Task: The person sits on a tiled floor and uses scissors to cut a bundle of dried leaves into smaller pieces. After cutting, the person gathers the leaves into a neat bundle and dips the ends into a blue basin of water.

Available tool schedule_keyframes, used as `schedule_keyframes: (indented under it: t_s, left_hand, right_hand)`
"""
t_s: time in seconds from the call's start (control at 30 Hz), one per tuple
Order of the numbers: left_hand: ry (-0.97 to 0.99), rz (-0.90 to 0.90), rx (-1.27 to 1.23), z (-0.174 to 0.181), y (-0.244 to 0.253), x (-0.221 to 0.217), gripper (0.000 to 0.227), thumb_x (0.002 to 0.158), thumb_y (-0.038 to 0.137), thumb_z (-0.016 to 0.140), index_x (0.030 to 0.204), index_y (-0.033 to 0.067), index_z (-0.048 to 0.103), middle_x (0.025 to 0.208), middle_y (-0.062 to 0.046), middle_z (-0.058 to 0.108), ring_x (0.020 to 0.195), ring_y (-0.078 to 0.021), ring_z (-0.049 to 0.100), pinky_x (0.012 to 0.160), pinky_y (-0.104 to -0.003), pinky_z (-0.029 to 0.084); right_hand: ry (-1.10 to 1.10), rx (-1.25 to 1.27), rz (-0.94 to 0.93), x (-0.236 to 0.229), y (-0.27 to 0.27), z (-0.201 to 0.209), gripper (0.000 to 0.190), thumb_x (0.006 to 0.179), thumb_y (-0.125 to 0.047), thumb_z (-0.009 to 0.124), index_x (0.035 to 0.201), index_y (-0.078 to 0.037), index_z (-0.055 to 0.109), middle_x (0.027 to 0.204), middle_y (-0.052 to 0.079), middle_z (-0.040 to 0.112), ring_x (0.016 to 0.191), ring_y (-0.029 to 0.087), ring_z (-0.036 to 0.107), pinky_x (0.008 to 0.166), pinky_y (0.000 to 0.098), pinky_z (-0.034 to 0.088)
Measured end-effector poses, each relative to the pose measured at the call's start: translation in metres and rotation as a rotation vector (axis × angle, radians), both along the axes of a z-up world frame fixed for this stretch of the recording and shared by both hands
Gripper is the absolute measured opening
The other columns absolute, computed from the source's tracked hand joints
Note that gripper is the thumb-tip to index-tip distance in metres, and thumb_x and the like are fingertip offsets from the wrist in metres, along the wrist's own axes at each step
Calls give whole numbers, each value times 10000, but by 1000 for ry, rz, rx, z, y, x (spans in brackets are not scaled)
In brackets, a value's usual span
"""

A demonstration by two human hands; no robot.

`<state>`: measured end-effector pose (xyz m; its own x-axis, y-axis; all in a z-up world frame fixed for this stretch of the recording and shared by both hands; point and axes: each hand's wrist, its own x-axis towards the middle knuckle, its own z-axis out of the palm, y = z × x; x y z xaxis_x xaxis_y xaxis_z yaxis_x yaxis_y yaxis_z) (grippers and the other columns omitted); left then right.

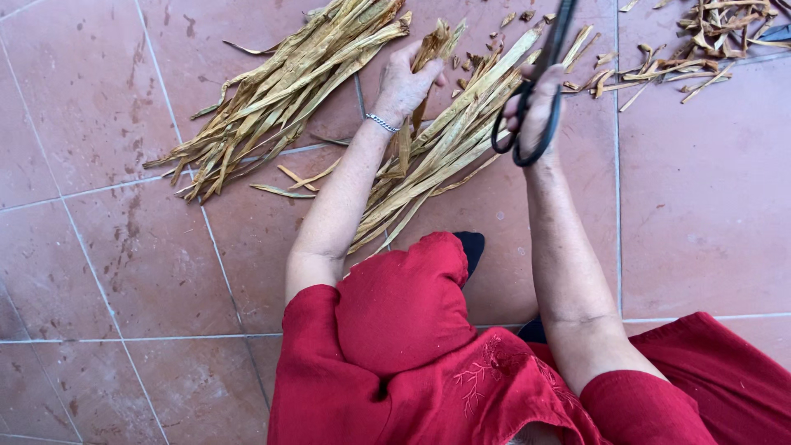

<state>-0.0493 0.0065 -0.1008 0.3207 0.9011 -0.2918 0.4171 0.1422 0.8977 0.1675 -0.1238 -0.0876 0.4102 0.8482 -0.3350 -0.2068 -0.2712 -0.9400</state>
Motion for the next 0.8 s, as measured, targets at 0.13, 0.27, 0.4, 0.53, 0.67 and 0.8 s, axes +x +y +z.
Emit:
schedule_keyframes:
  t_s: [0.13,0.27,0.4,0.53,0.67,0.8]
  left_hand:
    - [277,-74,118,-22,8,18,205,910,286,645,972,101,709,734,-81,689,667,-177,659,660,-397,518]
    - [278,-124,64,-32,7,54,301,836,316,648,1057,132,736,735,-94,718,690,-223,702,685,-403,536]
    - [245,-180,119,-49,3,88,371,771,310,760,1086,118,724,825,-132,758,769,-268,745,749,-409,576]
    - [338,-182,169,-60,-2,108,436,760,252,770,1180,155,705,896,-160,761,843,-318,740,779,-432,568]
    - [488,-185,203,-67,-2,114,455,757,239,795,1184,111,699,890,-185,752,853,-333,722,772,-436,563]
    - [214,-113,-11,-61,7,97,378,767,230,809,1108,78,748,922,-105,807,829,-187,775,796,-327,608]
  right_hand:
    - [38,0,-146,28,-5,-6,902,962,-819,365,1240,-1,623,659,-11,581,516,61,498,474,214,389]
    - [70,-30,-191,40,-10,-8,882,959,-805,371,1235,-8,631,642,-3,588,500,63,506,468,213,403]
    - [42,-49,-183,37,-17,-12,868,974,-787,352,1232,-3,620,630,-2,585,490,65,507,456,210,394]
    - [-6,-101,-143,36,-25,-15,863,986,-772,332,1228,2,627,626,-6,580,494,60,510,459,205,408]
    - [-20,-134,-74,39,-26,-15,850,993,-764,328,1239,2,602,667,-6,593,526,62,526,485,214,438]
    - [-142,-255,65,38,-24,-11,781,999,-728,310,1286,-65,607,675,-3,599,562,85,550,526,254,462]
